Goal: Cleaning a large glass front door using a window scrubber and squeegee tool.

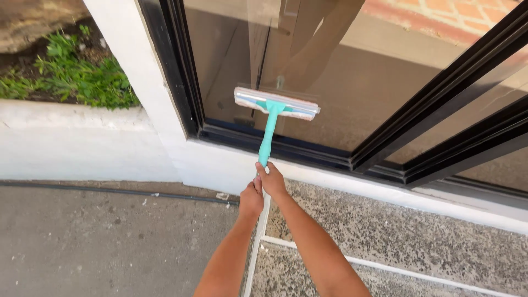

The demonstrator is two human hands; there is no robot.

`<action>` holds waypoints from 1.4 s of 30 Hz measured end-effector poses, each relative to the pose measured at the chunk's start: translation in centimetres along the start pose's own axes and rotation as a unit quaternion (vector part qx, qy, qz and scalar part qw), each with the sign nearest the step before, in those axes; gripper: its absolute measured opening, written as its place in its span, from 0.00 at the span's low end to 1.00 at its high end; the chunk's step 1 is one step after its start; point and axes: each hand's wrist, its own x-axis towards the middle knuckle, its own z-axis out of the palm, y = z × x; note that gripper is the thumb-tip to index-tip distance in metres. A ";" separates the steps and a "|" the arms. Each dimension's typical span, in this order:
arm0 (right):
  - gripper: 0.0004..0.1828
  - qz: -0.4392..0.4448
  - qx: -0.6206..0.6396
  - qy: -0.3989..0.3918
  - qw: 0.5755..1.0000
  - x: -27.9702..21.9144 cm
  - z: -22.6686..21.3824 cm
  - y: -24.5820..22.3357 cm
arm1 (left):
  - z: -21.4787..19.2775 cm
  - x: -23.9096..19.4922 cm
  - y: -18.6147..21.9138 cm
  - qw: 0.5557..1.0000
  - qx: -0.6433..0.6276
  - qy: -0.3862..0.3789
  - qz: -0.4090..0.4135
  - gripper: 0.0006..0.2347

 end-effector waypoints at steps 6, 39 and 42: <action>0.47 -0.050 0.029 0.042 0.997 -4.8 -6.3 -12.4 | -5.3 -0.3 10.5 0.995 -0.030 0.062 0.076 0.27; 0.33 -0.416 -0.023 0.290 0.861 -8.9 -37.3 -64.5 | -37.7 -5.2 64.5 0.920 -0.024 0.184 0.346 0.36; 0.28 -0.466 -0.012 0.352 0.811 -7.2 -39.9 -67.8 | -39.8 -8.2 67.3 0.926 -0.152 0.127 0.321 0.29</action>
